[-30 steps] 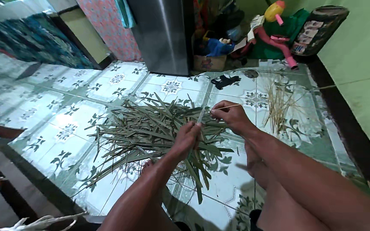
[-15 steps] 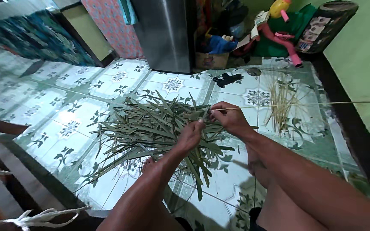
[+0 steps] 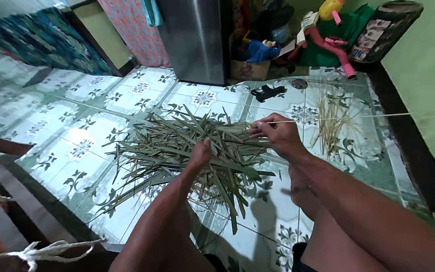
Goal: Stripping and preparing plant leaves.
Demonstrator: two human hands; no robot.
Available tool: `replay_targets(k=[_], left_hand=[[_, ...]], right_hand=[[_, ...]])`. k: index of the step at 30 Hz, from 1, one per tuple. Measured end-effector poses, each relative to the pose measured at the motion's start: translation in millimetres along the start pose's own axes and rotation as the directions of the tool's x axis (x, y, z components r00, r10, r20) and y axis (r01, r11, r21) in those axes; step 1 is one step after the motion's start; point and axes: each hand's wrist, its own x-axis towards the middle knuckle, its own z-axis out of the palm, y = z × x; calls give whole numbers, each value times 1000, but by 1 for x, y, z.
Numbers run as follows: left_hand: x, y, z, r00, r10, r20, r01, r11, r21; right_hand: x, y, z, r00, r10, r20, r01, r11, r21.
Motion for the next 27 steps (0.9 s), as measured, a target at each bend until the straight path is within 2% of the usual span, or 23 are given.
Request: replay_targets(k=[3,5,7,10,13,15,16,18,21,25,27], left_hand=[[6,-19,-5,998,-56,4,56,982,-181],[9,-19,-2,998,-67,-4,61,931,-359],[9,-9,-2,998,-62,2,56,888,-456],[1,15,6,995,87,-51,-99,926,-364],[-21,50,18,951,309,-8,-303,926,-226],[-27,63,22,927,373,35,-363,916,-169],[-25,62,21,932,358,50,-347,925,-156],[-9,45,17,968,243,56,-232,959,-163],[6,29,14,992,118,34,-111,981,-160],[-20,54,13,974,221,43,-214,968,-129],[-14,43,10,980,195,50,-190,977,-92]], right_hand=[[7,9,-10,999,51,-16,-51,999,-17],[10,15,-11,998,64,-15,-64,997,-44],[13,17,-9,998,61,-5,-61,995,-75],[14,15,-3,999,42,26,-38,989,-142],[12,18,5,998,-20,66,30,987,-155],[9,17,8,995,-75,62,83,986,-147],[7,16,8,994,-95,62,102,987,-125],[4,16,6,993,-101,64,106,990,-92],[3,13,4,991,-108,81,118,982,-147],[1,14,7,978,-173,114,191,967,-168],[1,15,3,971,-214,109,228,963,-143]])
